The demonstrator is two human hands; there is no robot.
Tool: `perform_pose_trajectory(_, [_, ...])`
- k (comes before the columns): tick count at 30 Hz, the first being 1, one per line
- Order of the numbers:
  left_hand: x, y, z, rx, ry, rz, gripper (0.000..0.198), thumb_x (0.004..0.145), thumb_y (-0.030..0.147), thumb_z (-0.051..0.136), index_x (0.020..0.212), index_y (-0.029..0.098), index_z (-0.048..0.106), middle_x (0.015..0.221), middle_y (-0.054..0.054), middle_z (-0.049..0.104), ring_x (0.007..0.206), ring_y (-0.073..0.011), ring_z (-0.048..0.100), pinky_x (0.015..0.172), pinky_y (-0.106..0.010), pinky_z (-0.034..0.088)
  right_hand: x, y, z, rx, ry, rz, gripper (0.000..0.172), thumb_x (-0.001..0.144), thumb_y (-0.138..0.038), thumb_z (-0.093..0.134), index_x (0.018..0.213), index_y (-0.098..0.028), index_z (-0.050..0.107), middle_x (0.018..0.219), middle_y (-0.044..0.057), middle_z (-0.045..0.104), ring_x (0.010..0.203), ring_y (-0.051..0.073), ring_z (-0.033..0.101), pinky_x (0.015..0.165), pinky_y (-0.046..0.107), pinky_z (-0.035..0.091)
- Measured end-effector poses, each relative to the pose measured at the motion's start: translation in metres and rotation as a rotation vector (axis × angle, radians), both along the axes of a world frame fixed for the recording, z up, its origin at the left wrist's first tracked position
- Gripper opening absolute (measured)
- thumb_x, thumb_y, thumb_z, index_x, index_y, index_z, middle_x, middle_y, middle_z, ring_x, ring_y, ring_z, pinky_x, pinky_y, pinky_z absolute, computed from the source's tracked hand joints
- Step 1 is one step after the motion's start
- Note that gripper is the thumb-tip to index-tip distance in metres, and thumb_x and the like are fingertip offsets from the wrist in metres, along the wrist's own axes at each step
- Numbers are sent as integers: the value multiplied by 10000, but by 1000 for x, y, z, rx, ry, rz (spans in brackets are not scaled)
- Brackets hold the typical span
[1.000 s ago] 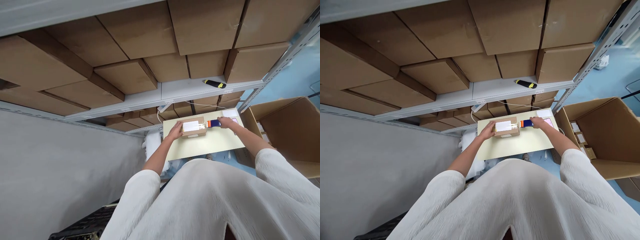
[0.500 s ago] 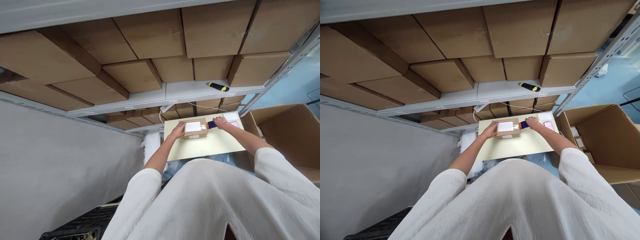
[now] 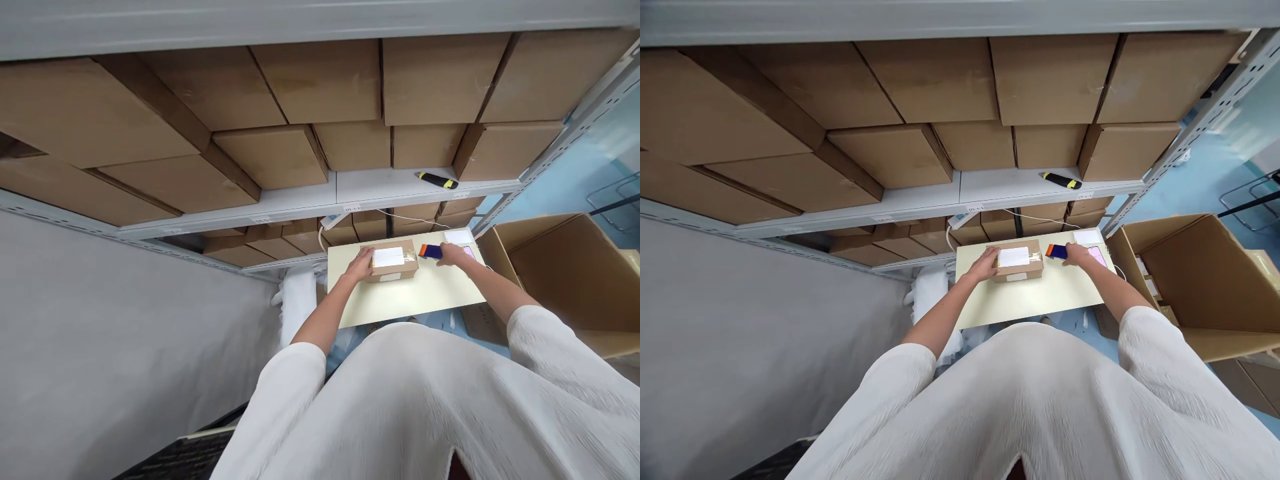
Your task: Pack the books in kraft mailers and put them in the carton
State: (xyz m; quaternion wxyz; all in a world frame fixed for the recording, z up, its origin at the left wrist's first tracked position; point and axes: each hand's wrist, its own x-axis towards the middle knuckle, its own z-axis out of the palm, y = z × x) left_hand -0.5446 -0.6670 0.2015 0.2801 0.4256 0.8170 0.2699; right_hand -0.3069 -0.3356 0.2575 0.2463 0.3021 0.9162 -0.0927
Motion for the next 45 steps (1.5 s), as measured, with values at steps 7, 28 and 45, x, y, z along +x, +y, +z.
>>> perform_pose_trajectory(7, [3, -6, -10, 10, 3, -16, 895, 817, 267, 862, 1643, 274, 516, 1803, -163, 407, 1715, -404, 314, 1366, -554, 370, 35, 20, 52, -387, 398, -433, 534, 896, -628, 843, 1154, -183, 700, 1029, 136, 811, 850, 270, 780, 661, 340, 651])
perform_pose_trajectory(28, [17, -5, -4, -46, 87, -61, 841, 899, 175, 757, 1692, 166, 475, 1849, -197, 341, 1751, -341, 262, 1423, -460, 239, -191, 1, 130, 140, 872, 375, 502, 1085, -428, 484, 1463, -149, 662, 1343, 236, 702, 1227, 428, 596, 1126, 643, 491])
perform_pose_trajectory(45, [18, -18, 6, -36, 143, -116, 730, 964, 234, 732, 1649, 243, 480, 1824, -187, 380, 1731, -352, 285, 1367, -592, 287, -109, -49, 78, 230, 1010, 120, 540, 1033, -355, 533, 1552, -231, 615, 1537, 201, 596, 1411, 431, 516, 1204, 655, 423])
